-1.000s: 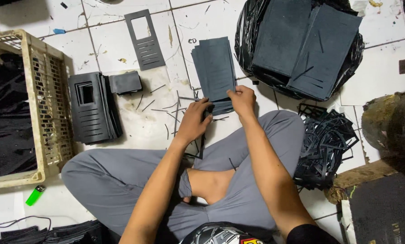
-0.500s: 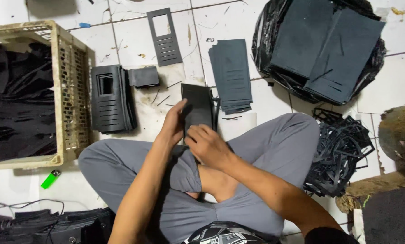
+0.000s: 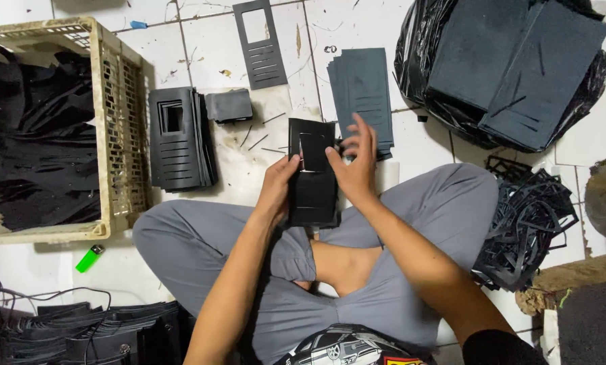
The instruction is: Removing waste material from pre-cut leather parts and stacking the finished pieces
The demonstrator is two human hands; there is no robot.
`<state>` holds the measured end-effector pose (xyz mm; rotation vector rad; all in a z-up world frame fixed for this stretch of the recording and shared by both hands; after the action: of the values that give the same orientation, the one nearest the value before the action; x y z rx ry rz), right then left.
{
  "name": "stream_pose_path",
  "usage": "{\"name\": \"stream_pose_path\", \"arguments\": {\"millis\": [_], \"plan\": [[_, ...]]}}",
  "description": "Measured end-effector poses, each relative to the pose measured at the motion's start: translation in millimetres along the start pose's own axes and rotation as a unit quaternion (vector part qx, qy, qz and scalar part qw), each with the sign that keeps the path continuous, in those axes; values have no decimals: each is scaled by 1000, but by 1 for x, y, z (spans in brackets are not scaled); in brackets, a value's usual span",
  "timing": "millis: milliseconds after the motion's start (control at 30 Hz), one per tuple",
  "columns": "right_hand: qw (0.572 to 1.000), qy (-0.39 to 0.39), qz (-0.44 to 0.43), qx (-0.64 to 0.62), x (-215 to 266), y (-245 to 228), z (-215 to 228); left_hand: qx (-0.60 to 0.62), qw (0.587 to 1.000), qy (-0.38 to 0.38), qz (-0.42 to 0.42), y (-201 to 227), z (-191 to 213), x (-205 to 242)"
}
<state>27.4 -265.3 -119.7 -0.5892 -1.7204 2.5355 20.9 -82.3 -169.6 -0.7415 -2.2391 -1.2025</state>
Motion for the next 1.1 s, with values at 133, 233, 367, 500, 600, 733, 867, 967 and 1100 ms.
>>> {"name": "stream_pose_path", "arguments": {"millis": [133,233,367,500,600,733,867,967,1100], "plan": [[976,-88,174,95,-8,-41,-3,-6,1000,12,-23,12,-6,1],[957,-156,214,115,3,-36,-18,-49,998,-6,-29,12,-4,-3],[999,-33,1,16,-1,-20,-13,-46,997,-24,-51,8,-4,-6],[938,108,-215,-249,-16,24,12,-13,999,24,-47,23,1,3],[957,48,-253,-136,-16,34,11,-3,998,35,-43,29,-5,7],[974,-14,-203,-95,-12,24,-6,-8,998,41,-52,33,-4,7],[910,-42,-226,-346,-12,6,-11,-10,996,66,-51,38,-1,13],[864,-41,-239,-442,-17,8,-8,-36,995,80,-47,28,8,1],[949,-75,-123,-281,-20,29,-13,-135,987,82,-9,11,4,-6]]}}
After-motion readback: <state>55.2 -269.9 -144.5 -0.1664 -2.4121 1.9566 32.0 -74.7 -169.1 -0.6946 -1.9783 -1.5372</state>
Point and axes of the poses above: each hand's wrist, its own x-axis away from the middle knuckle, its own z-axis out of the back of the hand, y = z × x, the point moved 3 cm from there along -x, towards the middle knuckle, and after that the axes turned 8 degrees about z, right-handed, at the moved point
